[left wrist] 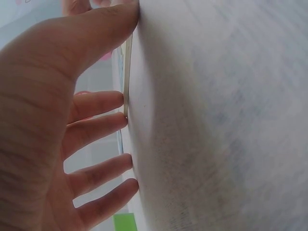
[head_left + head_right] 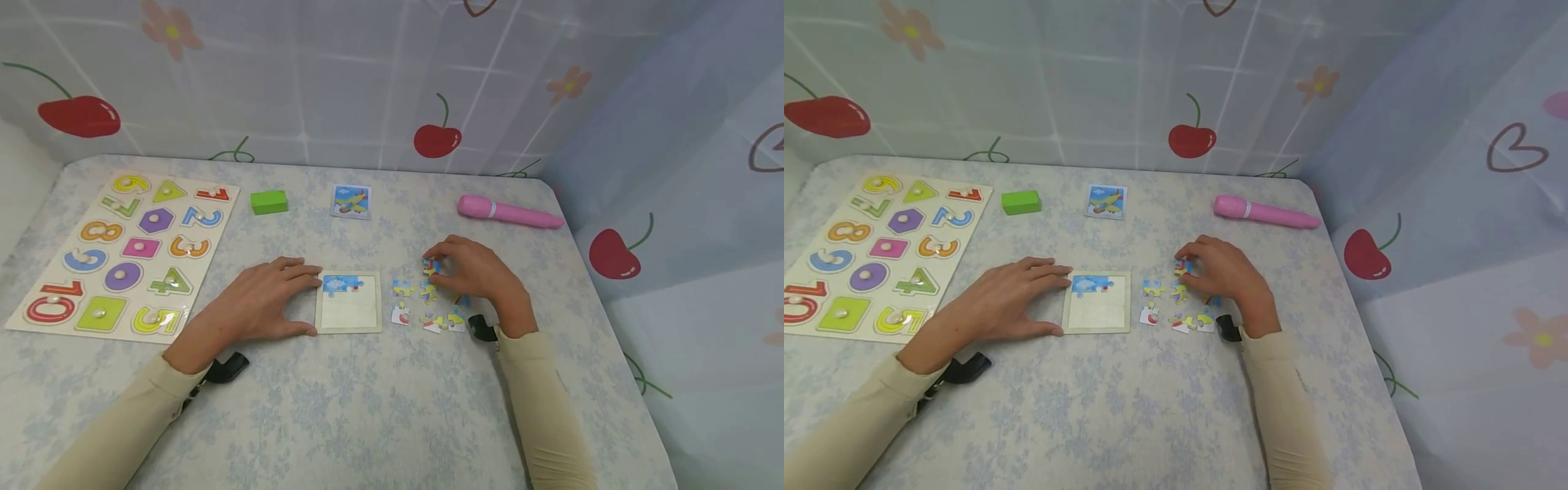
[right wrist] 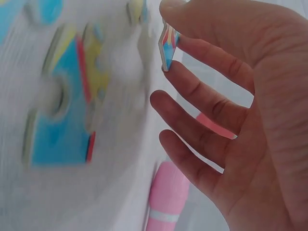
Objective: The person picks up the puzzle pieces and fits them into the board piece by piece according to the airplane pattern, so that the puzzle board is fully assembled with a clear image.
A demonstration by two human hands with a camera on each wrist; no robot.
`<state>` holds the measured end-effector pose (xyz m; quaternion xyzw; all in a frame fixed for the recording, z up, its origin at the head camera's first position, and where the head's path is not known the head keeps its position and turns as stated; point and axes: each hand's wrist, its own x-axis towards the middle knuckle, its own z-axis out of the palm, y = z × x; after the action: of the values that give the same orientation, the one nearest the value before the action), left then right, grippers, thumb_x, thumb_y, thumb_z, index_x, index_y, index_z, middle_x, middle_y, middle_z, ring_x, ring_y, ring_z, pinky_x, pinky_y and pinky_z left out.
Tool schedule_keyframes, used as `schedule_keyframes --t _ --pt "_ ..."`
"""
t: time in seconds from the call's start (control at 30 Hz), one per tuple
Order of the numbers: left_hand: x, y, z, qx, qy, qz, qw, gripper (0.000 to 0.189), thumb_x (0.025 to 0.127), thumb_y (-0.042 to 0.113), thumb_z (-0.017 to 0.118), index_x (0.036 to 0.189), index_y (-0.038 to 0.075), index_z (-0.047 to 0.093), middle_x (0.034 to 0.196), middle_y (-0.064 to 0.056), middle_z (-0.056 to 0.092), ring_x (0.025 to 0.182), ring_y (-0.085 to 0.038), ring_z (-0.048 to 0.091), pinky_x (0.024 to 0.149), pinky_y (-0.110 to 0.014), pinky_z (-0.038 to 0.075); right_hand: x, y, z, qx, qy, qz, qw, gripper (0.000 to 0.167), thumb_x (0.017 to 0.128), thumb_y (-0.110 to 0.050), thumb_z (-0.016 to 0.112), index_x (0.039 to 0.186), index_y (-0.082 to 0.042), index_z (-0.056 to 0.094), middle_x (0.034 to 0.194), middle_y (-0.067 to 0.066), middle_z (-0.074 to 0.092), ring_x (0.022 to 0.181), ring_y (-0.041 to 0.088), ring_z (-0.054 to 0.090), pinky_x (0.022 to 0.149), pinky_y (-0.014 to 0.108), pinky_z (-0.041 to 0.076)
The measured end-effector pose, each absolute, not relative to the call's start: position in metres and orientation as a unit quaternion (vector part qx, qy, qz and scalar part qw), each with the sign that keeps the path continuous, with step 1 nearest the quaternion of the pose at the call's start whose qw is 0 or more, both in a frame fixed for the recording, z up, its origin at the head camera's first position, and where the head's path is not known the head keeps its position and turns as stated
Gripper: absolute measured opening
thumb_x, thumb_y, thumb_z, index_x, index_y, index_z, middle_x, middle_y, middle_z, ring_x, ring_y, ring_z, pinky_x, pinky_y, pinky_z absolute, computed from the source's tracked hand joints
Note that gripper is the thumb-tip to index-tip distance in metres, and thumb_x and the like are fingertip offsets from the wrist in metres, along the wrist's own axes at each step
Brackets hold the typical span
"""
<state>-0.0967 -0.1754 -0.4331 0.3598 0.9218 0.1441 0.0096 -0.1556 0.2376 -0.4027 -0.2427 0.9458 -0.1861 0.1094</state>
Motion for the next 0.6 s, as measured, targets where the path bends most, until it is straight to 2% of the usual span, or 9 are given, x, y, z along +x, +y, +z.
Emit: schedule_keyframes --t 0.17,0.43,0.6 --pt "-0.096 -0.176 -0.433 0.361 0.922 0.144 0.007 0.085 0.080 0.070 0.086 0.142 0.014 0.070 0.157 -0.003 0.060 0.146 -0.036 0.052 0.107 -0.058 0.052 -0.155 0.225 -0.401 -0.261 0.942 -0.183 0.104 0.036 0.093 -0.029 0.085 0.127 -0.019 0.079 0.112 -0.003 0.069 0.096 0.017 0.061 0.084 0.040 0.054" --pt "-0.096 -0.176 -0.433 0.359 0.923 0.141 0.011 0.086 0.080 0.070 0.086 0.143 0.015 0.070 0.157 -0.004 0.059 0.146 -0.036 0.052 0.107 -0.058 0.052 -0.158 0.201 -0.398 -0.279 0.938 -0.175 0.105 0.038 0.093 -0.032 0.085 0.128 -0.017 0.078 0.117 -0.002 0.070 0.104 0.018 0.063 0.093 0.042 0.055" --pt "-0.097 -0.175 -0.433 0.360 0.922 0.142 0.009 0.086 0.079 0.070 0.086 0.143 0.015 0.070 0.157 -0.003 0.060 0.146 -0.036 0.052 0.106 -0.058 0.053 -0.159 0.185 -0.396 -0.298 0.933 -0.173 0.105 0.036 0.091 -0.031 0.087 0.124 -0.017 0.080 0.114 -0.003 0.070 0.100 0.017 0.064 0.090 0.040 0.056"
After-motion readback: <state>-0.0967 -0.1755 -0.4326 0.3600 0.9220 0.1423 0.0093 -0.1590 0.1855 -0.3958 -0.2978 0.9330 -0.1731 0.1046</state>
